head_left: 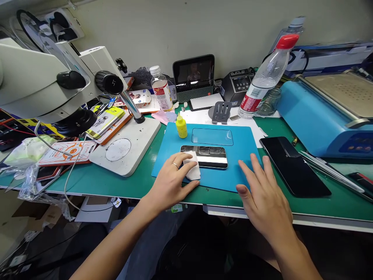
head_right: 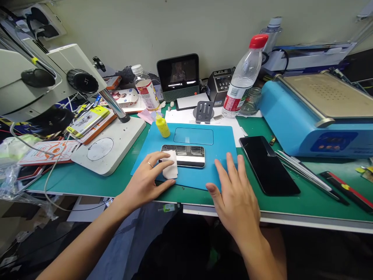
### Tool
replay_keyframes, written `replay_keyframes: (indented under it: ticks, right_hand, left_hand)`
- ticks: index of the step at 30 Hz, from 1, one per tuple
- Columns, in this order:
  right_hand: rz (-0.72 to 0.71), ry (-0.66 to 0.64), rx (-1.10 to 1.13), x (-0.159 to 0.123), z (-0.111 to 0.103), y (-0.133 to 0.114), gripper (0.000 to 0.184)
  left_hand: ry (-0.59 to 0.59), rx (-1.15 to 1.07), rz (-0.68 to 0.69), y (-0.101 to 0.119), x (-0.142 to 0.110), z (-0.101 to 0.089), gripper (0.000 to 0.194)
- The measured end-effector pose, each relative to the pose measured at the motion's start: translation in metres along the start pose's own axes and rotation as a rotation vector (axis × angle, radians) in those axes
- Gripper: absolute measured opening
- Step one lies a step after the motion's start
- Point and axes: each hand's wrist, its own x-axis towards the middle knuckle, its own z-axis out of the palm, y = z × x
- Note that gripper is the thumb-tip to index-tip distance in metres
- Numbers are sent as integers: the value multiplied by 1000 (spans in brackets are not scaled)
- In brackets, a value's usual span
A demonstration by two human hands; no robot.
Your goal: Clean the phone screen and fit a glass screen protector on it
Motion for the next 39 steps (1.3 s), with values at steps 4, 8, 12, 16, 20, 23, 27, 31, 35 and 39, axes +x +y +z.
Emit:
replay_keyframes:
  ticks: [4,8,12,16,20,23,27,31,35,39]
  right_hand:
    - [-8,3,-7,0,0,0,77]
    - [-3,1,-11,0,-1,-1,77]
    - [-7,11,-2,0,-2,-1,79]
    - [-5,5,7,1,-1,0,79]
    - [-4,1,0,0,0,0,77]
    - [-2,7,4,0,-1,0,80]
    - [3,5,4,0,-2,-1,81]
    - [-3,3,-2,0,-2,-1,82]
    - [3,-6,6,1,-1,-1,81]
    - [3,2,46,-1,1,0,81]
  left_hand:
    - [66,6,-34,2,1,2,11]
    - [163,-53,-79,0,2,3,9]
    - [224,-119,-158,-2,1,-1,9]
    - [139,-103,-173,1,-2,-4,9]
    - [36,-41,-123,5,-3,1,11]
    - [104,-113,-187,4,-2,2,14]
    - [220,-330,-351,-6,1,-11,11]
    - [550,-425,-477,-17,14,-35,17]
    - [768,-307,-287,-9,29,-42,9]
    - [419,-5,72,3,42,-17,9]
